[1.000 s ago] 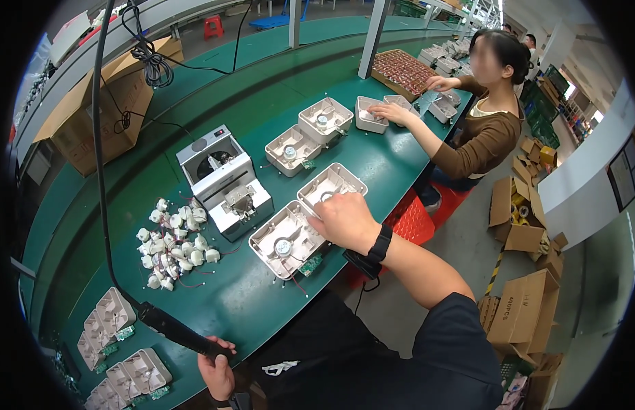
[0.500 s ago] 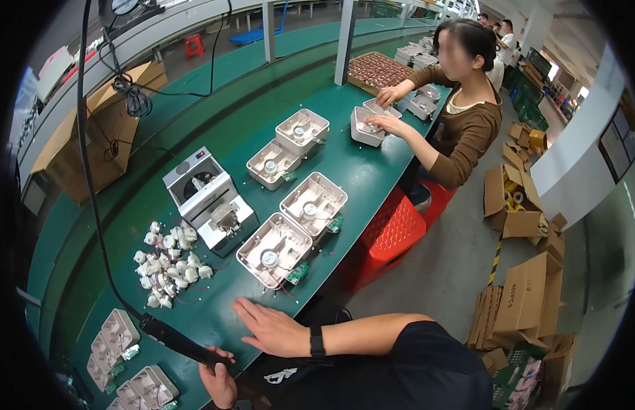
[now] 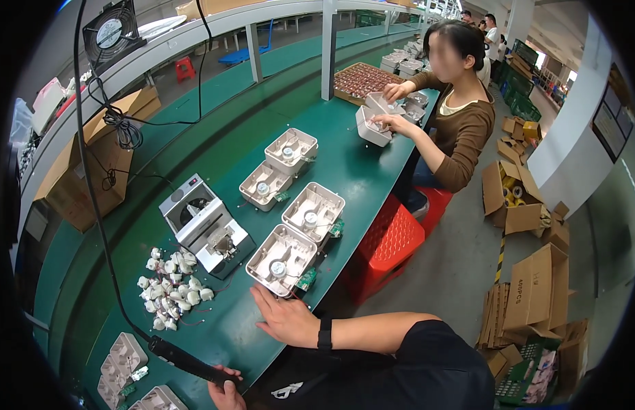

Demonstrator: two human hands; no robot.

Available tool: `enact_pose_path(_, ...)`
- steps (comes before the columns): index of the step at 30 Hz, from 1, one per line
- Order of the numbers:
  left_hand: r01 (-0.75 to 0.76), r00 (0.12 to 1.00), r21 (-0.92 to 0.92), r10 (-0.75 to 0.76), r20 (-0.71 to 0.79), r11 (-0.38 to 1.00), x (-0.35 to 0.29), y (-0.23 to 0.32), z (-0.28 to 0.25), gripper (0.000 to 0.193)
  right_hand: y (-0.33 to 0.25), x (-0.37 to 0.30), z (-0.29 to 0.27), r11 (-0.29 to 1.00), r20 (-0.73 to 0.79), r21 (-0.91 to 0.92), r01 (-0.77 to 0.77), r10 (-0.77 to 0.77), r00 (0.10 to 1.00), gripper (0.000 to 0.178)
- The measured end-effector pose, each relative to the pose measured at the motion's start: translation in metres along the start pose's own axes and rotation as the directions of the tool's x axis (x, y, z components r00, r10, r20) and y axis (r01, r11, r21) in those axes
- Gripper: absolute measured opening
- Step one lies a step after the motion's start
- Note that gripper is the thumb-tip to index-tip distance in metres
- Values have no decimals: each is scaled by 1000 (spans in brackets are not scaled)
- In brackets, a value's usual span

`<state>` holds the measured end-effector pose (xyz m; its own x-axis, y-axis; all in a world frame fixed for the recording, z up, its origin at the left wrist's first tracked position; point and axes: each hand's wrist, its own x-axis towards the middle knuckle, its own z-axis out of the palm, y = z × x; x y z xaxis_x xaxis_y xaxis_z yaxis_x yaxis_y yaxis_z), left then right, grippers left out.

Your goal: Assembling electronic components by inserting small parts into a housing and using an electric screwdriver to secure them.

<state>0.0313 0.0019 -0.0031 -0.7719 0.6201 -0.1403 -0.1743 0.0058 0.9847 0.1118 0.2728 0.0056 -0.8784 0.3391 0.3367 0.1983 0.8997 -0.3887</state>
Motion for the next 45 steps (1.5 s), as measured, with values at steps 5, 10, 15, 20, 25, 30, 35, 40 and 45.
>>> enact_pose_path(5, 17, 1000, 23, -17, -15, 1000, -1, -1, -1, 31, 34, 3, -18, 1000, 16, -27, 12, -12, 1000, 69)
enact_pose_path(10, 6, 1000, 8, -6, -10, 1000, 1, -2, 0, 32, 73, 7, -36, 990, 2, -121, 70, -70, 998, 65)
enact_pose_path(15, 1, 1000, 6, -1, -20, 1000, 2, 5, 6, 31, 124, 12, -45, 983, -6, -155, 100, -103, 995, 60)
enact_pose_path(20, 1, 1000, -1, -1, -8, 1000, 3, 0, 3, 30, 173, 24, -63, 969, -11, -199, 147, -152, 988, 61)
enact_pose_path(25, 11, 1000, -17, -12, -15, 1000, 3, -4, 0, 29, 219, 39, -75, 967, -19, -223, 121, -129, 992, 57)
enact_pose_path(30, -1, 1000, -6, 1, -8, 1000, 3, -4, 0, 29, 254, 54, -89, 962, -15, -259, 84, -91, 996, 56)
enact_pose_path(35, -24, 1000, 28, 24, 4, 999, 4, 0, 3, 29, 276, 60, -104, 958, 3, -283, 53, -54, 999, 55)
enact_pose_path(40, 14, 1000, 50, -14, 2, 999, 6, 4, 11, 28, 283, 52, -120, 948, -25, -319, 2, -11, 1000, 55)
enact_pose_path(45, 24, 997, -14, -25, -80, 1000, -7, 2, 2, 31, 167, 79, -82, 994, 66, -27, 109, -107, 992, 57)
